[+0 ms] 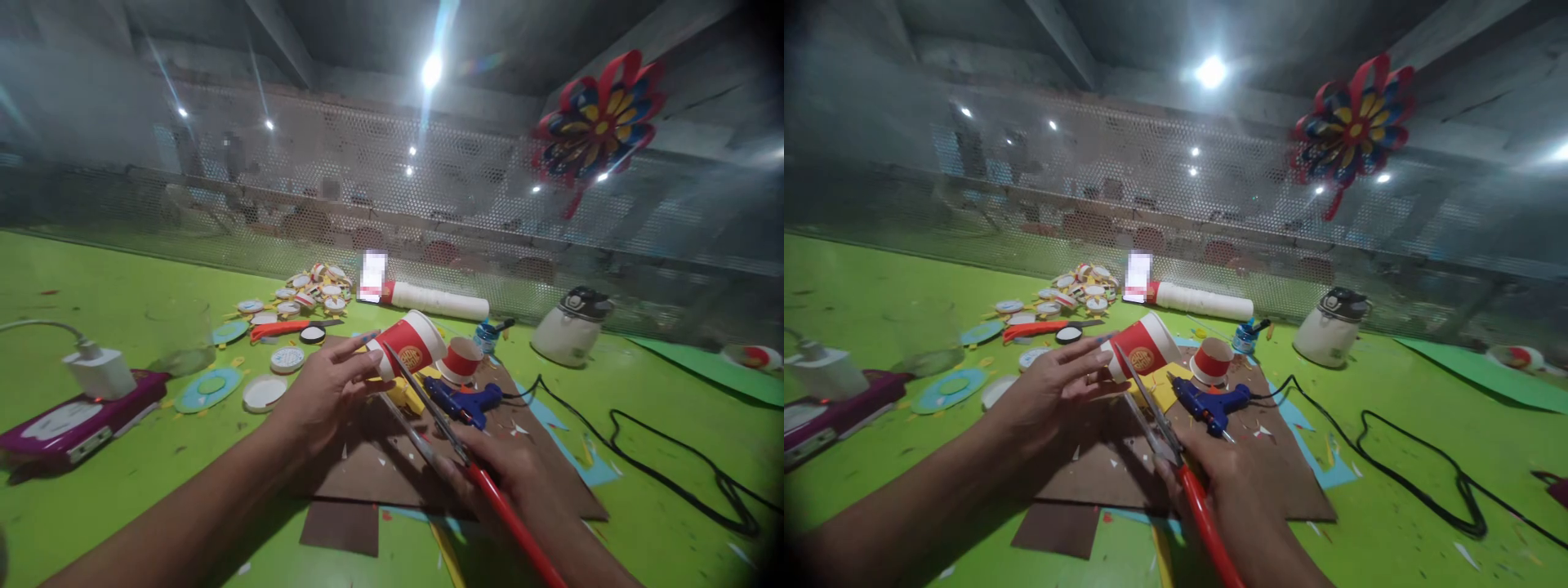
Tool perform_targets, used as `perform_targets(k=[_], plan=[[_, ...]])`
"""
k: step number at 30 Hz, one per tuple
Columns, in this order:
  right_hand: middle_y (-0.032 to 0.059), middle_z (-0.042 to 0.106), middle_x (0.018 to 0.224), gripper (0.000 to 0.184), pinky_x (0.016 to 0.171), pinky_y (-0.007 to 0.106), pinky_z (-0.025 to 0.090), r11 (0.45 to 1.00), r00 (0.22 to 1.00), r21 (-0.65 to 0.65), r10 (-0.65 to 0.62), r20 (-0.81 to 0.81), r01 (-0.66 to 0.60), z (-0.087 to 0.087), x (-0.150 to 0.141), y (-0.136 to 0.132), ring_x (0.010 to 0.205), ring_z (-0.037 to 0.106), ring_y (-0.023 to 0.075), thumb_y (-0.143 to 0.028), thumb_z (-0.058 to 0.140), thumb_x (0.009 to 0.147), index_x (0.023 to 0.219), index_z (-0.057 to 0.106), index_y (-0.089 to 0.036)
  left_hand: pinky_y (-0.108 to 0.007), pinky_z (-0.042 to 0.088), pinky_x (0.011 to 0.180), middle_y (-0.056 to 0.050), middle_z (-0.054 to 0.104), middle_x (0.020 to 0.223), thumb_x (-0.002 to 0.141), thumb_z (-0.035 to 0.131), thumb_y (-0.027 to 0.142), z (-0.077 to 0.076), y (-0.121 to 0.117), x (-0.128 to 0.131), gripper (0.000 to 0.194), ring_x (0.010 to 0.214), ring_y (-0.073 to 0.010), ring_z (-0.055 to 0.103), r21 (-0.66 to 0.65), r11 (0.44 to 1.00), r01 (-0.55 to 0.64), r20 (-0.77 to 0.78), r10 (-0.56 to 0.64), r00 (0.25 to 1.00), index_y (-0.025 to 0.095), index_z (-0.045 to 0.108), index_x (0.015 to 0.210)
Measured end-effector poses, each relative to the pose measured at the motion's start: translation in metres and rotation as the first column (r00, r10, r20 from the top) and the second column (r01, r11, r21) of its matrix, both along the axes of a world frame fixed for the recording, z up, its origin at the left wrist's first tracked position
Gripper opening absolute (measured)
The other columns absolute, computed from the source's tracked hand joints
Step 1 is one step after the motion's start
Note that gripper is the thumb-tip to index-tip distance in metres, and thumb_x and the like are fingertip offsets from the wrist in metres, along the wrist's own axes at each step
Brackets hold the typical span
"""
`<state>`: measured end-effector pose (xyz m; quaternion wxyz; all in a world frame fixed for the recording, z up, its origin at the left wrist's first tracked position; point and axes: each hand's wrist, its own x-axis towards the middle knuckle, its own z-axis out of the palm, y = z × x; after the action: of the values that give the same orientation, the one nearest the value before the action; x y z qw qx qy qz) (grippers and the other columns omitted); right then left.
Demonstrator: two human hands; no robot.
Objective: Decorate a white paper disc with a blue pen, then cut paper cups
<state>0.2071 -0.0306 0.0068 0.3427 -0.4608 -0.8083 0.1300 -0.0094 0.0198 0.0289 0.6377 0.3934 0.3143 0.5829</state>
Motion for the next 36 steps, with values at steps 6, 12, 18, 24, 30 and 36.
perform_targets(k=[6, 12, 18, 24, 30, 36], plan=[[0.0002, 0.079, 0.085, 0.021, 0.082, 0.039, 0.056, 0.998, 0.996, -0.042, -0.046, 0.071, 0.049, 0.003, -0.001, -0.001, 0.084, 0.073, 0.0271, -0.029, 0.059, 0.086, 0.096, 0.078, -0.027, -0.037, 0.061, 0.080, -0.017, 0.071, 0.109, 0.081, 0.067, 0.015, -0.005, 0.007, -0.005, 0.022, 0.089, -0.0235, 0.070, -0.069, 0.995, 0.069, 0.118, -0.061, 0.991, 0.011, 0.068, 0.102], [0.0031, 0.079, 0.100, 0.028, 0.075, 0.040, 0.057, 0.995, 0.997, -0.098, 0.010, 0.075, -0.003, 0.001, 0.002, 0.001, 0.084, 0.073, 0.0269, -0.028, 0.055, 0.086, 0.107, 0.074, -0.025, -0.036, 0.060, 0.086, -0.017, 0.072, 0.102, 0.080, 0.070, 0.016, -0.010, 0.011, -0.008, 0.014, 0.092, -0.0246, 0.069, -0.071, 0.992, 0.106, 0.098, -0.099, 0.990, 0.008, 0.072, 0.091], [0.0038, 0.079, 0.096, 0.028, 0.080, 0.041, 0.056, 0.999, 0.996, -0.025, 0.033, 0.082, -0.031, -0.001, 0.004, 0.002, 0.086, 0.073, 0.0264, -0.028, 0.055, 0.087, 0.110, 0.072, -0.025, -0.034, 0.060, 0.084, -0.016, 0.072, 0.103, 0.083, 0.066, 0.018, -0.007, 0.008, -0.008, 0.015, 0.090, -0.0224, 0.068, 0.030, 0.993, 0.112, 0.028, -0.113, 0.993, 0.009, 0.074, 0.092], [0.0038, 0.079, 0.100, 0.027, 0.078, 0.037, 0.057, 0.997, 0.991, 0.063, 0.035, 0.125, -0.043, -0.009, 0.007, 0.006, 0.091, 0.073, 0.0270, -0.023, 0.058, 0.085, 0.108, 0.072, -0.025, -0.030, 0.060, 0.079, -0.014, 0.073, 0.098, 0.084, 0.065, 0.016, -0.003, 0.004, -0.005, 0.014, 0.087, -0.0215, 0.068, 0.021, 0.995, 0.097, 0.034, -0.097, 0.995, 0.011, 0.076, 0.088], [0.0010, 0.079, 0.096, 0.025, 0.072, 0.030, 0.056, 1.000, 0.997, 0.009, 0.009, 0.078, -0.010, -0.003, 0.003, 0.000, 0.084, 0.073, 0.0228, -0.024, 0.057, 0.087, 0.106, 0.073, -0.025, -0.032, 0.060, 0.078, -0.013, 0.073, 0.099, 0.081, 0.067, 0.015, -0.002, 0.004, -0.006, 0.011, 0.087, -0.0213, 0.068, -0.010, 0.998, 0.064, 0.021, -0.064, 0.998, 0.011, 0.074, 0.088], [0.0016, 0.080, 0.082, 0.022, 0.064, 0.029, 0.054, 0.997, 0.983, 0.063, -0.059, 0.176, 0.049, 0.009, -0.001, -0.004, 0.064, 0.069, 0.0201, -0.026, 0.060, 0.084, 0.100, 0.076, -0.026, -0.030, 0.058, 0.080, -0.013, 0.074, 0.098, 0.076, 0.072, 0.016, -0.001, 0.006, -0.008, 0.014, 0.084, -0.0203, 0.070, 0.013, 0.998, 0.058, -0.027, -0.057, 0.998, 0.010, 0.072, 0.088]])
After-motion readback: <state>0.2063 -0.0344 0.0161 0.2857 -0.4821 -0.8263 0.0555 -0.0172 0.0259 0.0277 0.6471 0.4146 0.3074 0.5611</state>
